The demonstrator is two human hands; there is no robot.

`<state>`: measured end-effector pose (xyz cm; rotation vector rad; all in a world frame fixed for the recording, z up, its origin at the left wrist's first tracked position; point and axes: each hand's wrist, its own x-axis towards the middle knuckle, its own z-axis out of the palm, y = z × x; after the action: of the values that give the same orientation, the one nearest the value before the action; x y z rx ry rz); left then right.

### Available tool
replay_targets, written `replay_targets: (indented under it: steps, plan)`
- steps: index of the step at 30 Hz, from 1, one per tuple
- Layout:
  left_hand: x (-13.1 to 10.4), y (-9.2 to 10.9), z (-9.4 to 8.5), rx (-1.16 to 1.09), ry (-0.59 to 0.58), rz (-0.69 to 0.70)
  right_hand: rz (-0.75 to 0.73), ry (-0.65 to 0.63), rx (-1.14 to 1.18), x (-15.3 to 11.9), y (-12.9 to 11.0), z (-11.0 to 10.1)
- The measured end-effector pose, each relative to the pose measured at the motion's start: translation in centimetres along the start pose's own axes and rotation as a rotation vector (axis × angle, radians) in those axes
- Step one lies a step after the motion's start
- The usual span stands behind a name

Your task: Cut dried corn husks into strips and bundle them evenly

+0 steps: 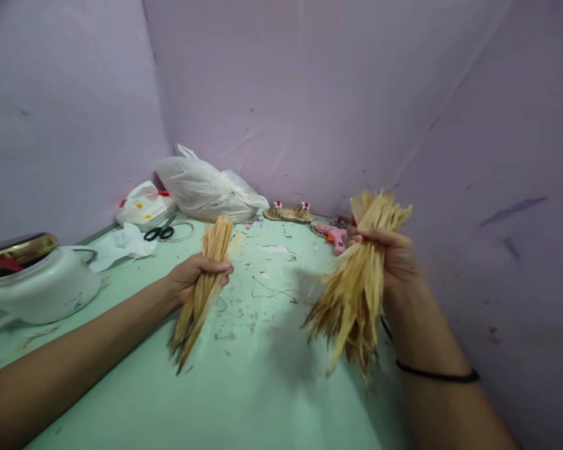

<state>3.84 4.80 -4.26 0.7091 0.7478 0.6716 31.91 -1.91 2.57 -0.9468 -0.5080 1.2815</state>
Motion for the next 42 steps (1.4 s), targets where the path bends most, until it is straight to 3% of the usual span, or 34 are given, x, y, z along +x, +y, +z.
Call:
replay_targets:
  steps: [2, 5, 7, 10, 15, 20, 25, 32, 38, 42]
  plan:
    - [-0.1, -0.6, 0.4, 0.035, 0.023, 0.036, 0.000, 0.023, -0.053, -0.2, 1.9, 1.0]
    - [-0.3, -1.7, 1.1, 0.103, 0.017, 0.085, 0.191, 0.032, -0.162, -0.1, 6.8, 3.0]
    - [-0.5, -2.5, 1.5, 0.127, -0.039, 0.109, 0.356, -0.037, -0.185, -0.2, 9.8, 4.2]
    - [-0.7, -3.2, 1.8, 0.166, -0.104, 0.137, 0.416, -0.214, -0.133, -0.8, 12.2, 5.2]
    - [-0.7, -3.2, 1.8, 0.221, -0.102, 0.093, 0.434, -0.393, -0.133, -1.2, 11.3, 4.8]
    - [-0.4, -2.8, 1.6, 0.138, -0.041, 0.018, 0.438, -0.172, -0.089, 0.1, 9.5, 3.5]
    - [-0.4, -3.0, 1.6, 0.098, -0.069, -0.026, 0.532, -0.216, -0.088, 0.1, 9.9, 3.5]
    - [-0.6, -2.8, 2.2, 0.097, -0.040, 0.007, 0.400, -0.143, -0.128, -1.1, 11.2, 5.2]
    - [-0.7, -3.3, 2.6, 0.024, -0.070, 0.031, 0.362, -0.226, -0.082, -1.2, 12.4, 5.3]
    - [-0.6, -3.3, 2.6, 0.026, -0.005, 0.054, 0.323, -0.153, -0.131, -1.1, 12.6, 5.3]
